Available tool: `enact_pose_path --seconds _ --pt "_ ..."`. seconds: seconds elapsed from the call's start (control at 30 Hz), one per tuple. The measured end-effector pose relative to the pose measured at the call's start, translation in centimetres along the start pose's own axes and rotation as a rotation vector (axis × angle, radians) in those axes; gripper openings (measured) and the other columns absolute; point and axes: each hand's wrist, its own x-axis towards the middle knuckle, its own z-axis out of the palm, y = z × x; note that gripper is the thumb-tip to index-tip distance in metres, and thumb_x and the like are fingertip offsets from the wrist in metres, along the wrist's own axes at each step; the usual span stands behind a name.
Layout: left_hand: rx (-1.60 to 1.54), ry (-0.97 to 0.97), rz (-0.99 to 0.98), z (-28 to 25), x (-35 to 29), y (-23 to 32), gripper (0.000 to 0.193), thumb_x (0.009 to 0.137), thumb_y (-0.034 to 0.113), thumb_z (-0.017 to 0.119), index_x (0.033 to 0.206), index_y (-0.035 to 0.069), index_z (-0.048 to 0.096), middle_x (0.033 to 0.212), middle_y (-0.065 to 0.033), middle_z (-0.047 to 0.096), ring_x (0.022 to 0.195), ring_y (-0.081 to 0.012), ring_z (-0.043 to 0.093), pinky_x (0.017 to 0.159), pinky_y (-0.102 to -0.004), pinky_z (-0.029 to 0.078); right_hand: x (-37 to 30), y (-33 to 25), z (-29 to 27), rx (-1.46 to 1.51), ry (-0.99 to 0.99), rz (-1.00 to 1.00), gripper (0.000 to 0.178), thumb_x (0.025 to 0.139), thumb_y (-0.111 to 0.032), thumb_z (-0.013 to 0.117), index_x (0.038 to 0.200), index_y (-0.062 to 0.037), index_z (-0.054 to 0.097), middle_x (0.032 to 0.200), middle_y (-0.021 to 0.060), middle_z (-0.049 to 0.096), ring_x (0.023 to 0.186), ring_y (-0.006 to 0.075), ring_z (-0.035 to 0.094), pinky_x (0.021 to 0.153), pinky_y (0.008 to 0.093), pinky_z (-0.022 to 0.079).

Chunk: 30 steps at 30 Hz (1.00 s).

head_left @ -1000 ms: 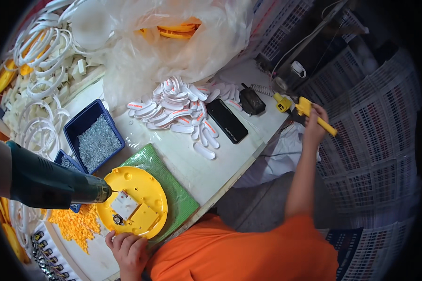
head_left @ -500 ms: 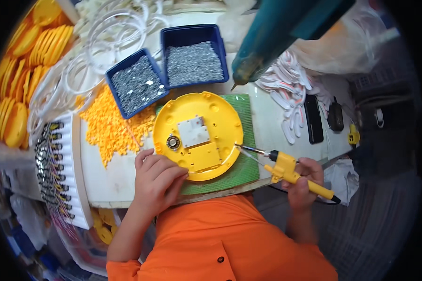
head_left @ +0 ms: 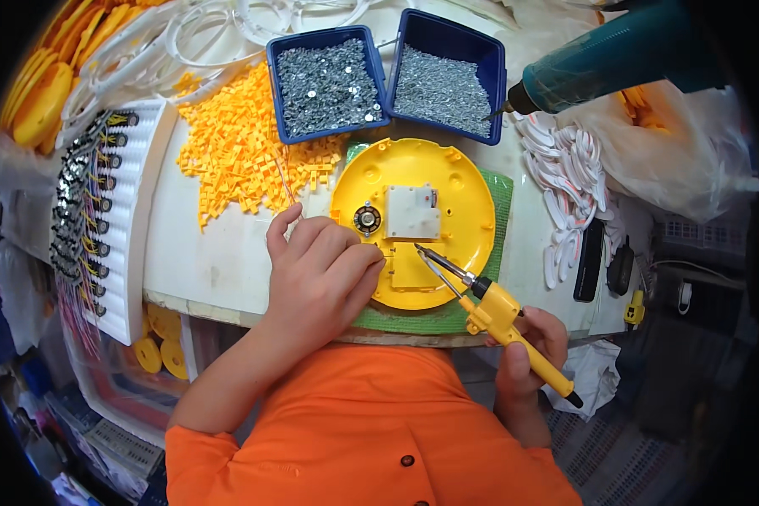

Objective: Assembling electronic and mechanical components into a yellow plastic toy shell using a screwdriver and soldering tool.

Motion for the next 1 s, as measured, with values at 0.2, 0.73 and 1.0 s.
enact_pose_path --seconds 0.2,0.73,1.0 --pt "-0.016 0.037 -0.054 0.8 0.1 0.3 0.016 0.075 0.013 0.077 0.083 0.015 0.063 0.098 0.0023 0.061 0.105 -0.0196 0.059 0.113 -0.0510 0.025 0.3 0.9 -0.2 -0.106 -0.124 -0.213 0.036 0.090 -0.017 0.070 0.116 0.0004 0.052 0.078 0.0109 0.064 0.060 0.0190 0.060 0.055 0.0308 0.050" --pt "-0.024 0.029 -0.102 1.1 0.0 0.2 0.015 0.075 0.014 0.075 0.082 0.014 0.061 0.100 0.0023 0.062 0.105 -0.0193 0.059 0.113 -0.0537 0.024 2.4 -2.0 0.4 -0.425 -0.346 -0.422 0.039 0.089 -0.026 0.069 0.117 -0.0020 0.057 0.081 0.0153 0.065 0.060 0.0254 0.061 0.056 0.0352 0.051" --pt "-0.041 0.035 -0.099 1.0 -0.1 0.0 0.014 0.076 0.015 0.074 0.083 0.014 0.062 0.100 0.0021 0.061 0.106 -0.0189 0.059 0.113 -0.0536 0.024 3.4 -2.3 0.6 -0.425 -0.408 -0.469 0.038 0.088 -0.022 0.068 0.117 -0.0020 0.057 0.077 0.0144 0.064 0.059 0.0242 0.060 0.055 0.0345 0.051"
